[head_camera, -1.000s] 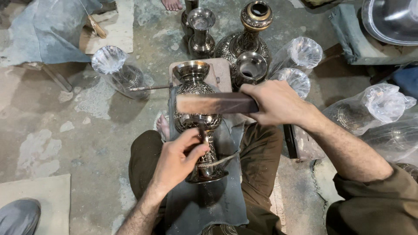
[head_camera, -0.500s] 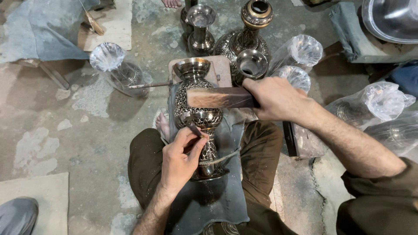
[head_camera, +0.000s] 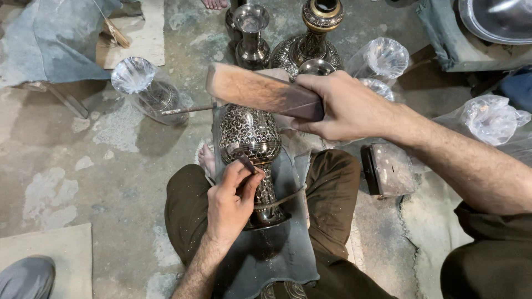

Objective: The person sits on the floor and uses a hammer and chisel to engrave intricate patterns onto a metal vase. They hold the vase steady with one hand while striking the chisel with the other to create detailed designs.

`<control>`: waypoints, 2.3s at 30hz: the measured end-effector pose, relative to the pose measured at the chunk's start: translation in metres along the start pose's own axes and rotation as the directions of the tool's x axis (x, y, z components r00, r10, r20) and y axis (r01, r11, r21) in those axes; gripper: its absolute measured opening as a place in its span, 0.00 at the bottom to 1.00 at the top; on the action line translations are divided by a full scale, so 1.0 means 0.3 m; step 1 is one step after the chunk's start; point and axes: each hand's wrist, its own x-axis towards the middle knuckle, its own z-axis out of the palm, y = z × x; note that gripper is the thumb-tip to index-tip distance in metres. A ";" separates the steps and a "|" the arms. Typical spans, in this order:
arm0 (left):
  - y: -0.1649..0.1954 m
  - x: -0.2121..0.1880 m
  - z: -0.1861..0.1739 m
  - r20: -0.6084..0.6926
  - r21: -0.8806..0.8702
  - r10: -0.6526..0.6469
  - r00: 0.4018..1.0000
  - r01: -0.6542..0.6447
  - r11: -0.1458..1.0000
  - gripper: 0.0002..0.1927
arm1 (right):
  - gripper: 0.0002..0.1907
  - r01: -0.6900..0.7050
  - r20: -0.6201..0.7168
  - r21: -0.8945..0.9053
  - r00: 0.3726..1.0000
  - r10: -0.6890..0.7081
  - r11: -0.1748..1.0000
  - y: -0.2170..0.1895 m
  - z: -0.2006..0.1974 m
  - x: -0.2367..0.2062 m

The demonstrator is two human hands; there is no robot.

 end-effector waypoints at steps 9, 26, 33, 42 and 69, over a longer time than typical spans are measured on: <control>0.002 0.004 -0.009 0.046 0.025 0.000 0.999 -0.001 1.000 0.16 | 0.13 -0.120 0.099 -0.100 0.987 0.130 0.988 0.042 0.034 -0.034; 0.004 0.030 -0.022 0.125 0.016 -0.049 0.991 0.047 0.999 0.17 | 0.14 -0.029 0.042 -0.207 0.998 0.039 0.978 0.046 0.015 -0.029; 0.006 0.039 -0.034 0.184 -0.005 -0.033 0.982 0.035 0.999 0.16 | 0.14 -0.142 0.050 -0.017 0.989 0.143 0.990 0.074 0.038 -0.023; -0.010 0.053 -0.036 0.211 0.016 -0.029 0.977 0.026 1.000 0.15 | 0.16 -0.067 0.035 0.101 0.997 0.064 0.993 0.067 0.086 -0.023; -0.031 0.003 -0.017 0.043 -0.149 -0.087 0.995 0.092 0.985 0.17 | 0.17 0.011 -0.178 0.292 0.983 0.043 0.956 -0.044 0.090 0.019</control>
